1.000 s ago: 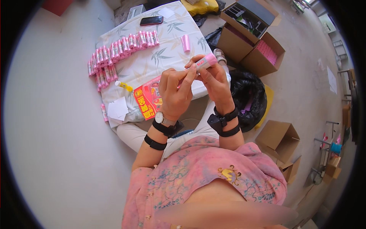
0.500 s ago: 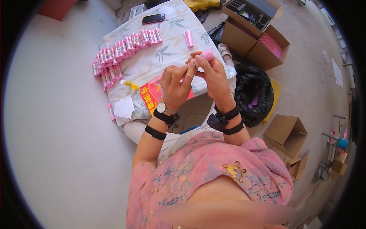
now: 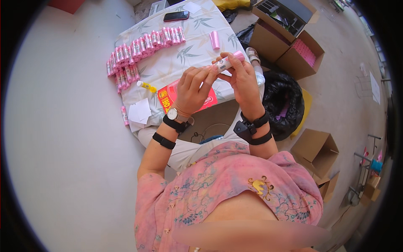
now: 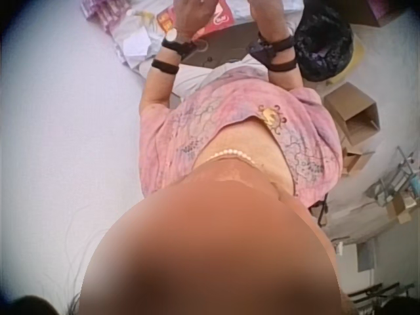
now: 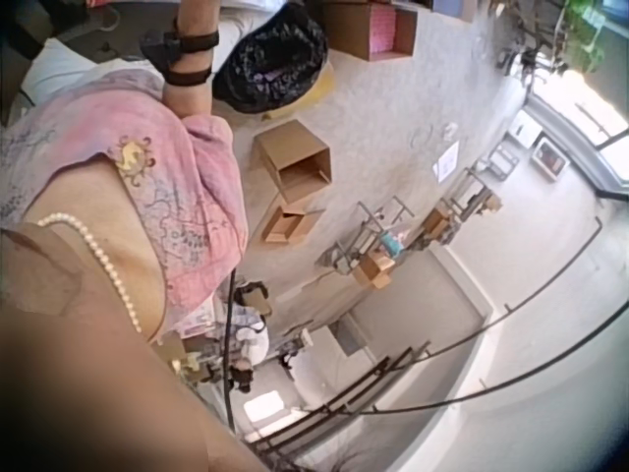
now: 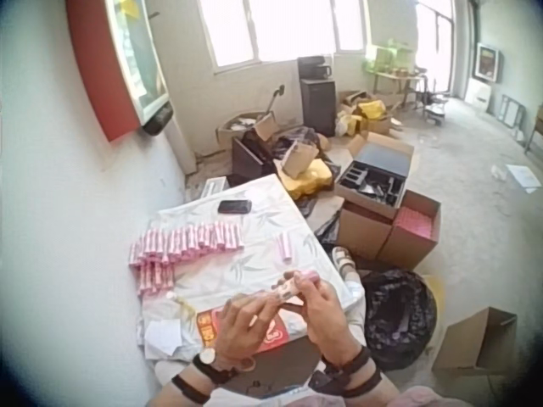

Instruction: Applying labels to small cosmetic tubes and placing them into a box.

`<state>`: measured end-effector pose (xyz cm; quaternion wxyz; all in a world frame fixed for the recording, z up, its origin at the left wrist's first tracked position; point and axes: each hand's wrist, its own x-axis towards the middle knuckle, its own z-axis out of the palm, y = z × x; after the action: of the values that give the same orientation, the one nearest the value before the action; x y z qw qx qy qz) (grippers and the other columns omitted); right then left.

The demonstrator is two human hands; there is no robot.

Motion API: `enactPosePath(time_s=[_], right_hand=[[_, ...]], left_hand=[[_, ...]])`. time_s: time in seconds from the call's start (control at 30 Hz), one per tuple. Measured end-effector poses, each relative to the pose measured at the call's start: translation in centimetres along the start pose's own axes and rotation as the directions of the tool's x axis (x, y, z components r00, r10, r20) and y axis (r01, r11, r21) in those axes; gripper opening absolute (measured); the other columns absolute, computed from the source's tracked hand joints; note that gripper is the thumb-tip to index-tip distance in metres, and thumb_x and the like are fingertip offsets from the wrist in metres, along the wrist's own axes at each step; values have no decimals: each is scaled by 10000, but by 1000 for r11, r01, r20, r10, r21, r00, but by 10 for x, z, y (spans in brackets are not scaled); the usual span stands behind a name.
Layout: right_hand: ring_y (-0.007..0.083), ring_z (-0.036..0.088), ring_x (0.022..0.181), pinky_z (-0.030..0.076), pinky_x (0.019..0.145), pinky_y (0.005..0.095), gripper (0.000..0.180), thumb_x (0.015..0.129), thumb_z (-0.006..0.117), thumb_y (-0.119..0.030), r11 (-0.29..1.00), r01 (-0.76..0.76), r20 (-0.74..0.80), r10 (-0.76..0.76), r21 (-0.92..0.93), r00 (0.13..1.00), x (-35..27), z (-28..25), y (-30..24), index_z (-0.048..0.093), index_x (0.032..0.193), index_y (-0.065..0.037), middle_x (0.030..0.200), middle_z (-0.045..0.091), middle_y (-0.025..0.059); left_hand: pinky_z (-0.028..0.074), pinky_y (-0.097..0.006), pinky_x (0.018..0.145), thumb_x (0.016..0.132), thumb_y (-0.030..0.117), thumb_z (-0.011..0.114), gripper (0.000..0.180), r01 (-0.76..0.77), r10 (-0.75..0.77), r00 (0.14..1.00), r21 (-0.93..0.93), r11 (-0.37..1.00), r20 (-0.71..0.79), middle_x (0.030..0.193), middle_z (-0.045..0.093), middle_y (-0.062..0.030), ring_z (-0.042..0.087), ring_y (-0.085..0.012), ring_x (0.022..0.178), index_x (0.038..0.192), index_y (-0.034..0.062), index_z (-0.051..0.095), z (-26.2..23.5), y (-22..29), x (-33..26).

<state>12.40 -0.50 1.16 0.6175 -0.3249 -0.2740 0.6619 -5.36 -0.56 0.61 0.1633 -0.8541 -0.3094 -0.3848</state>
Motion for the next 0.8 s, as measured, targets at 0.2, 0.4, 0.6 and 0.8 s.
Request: enactPosePath(time_s=[0.2, 0.4, 0.6, 0.8], right_hand=[[212, 714, 1025, 633, 846, 368, 367, 1056, 587, -336, 998, -17, 42, 15, 63, 999, 2, 0, 0, 633, 1161, 13, 1056, 707, 121], [206, 707, 1004, 634, 829, 371, 287, 1005, 685, -234, 1000, 4, 25, -4, 3, 1000, 2, 12, 1, 605, 1132, 10, 1027, 686, 110], [177, 705, 966, 634, 805, 336, 266, 962, 738, -122, 981, 131, 28, -128, -141, 991, 4, 9, 7, 606, 1140, 26, 1032, 684, 100], [181, 712, 960, 635, 816, 336, 278, 1033, 643, -204, 987, 111, 9, -110, -120, 994, 4, 8, 7, 608, 1173, 33, 1034, 691, 105]], left_hand=[[568, -380, 829, 801, 52, 850, 487, -4, 5, 999, 27, 1000, -32, 1104, 661, -62, 678, -252, 993, 1255, 58, 674, -13, 0, 4], [598, -346, 738, 827, 54, 807, 400, 71, -73, 995, -39, 997, -71, 1070, 655, -90, 700, -267, 976, 1205, 13, 683, -6, 3, 0], [584, -345, 685, 811, 21, 817, 409, 135, -147, 986, -134, 982, -80, 1035, 649, -87, 686, -257, 893, 1197, 5, 682, -7, 8, 10], [565, -353, 675, 824, 23, 817, 390, 184, -200, 977, -186, 965, -71, 1017, 644, -87, 670, -257, 882, 1191, 14, 682, -6, 8, 9]])
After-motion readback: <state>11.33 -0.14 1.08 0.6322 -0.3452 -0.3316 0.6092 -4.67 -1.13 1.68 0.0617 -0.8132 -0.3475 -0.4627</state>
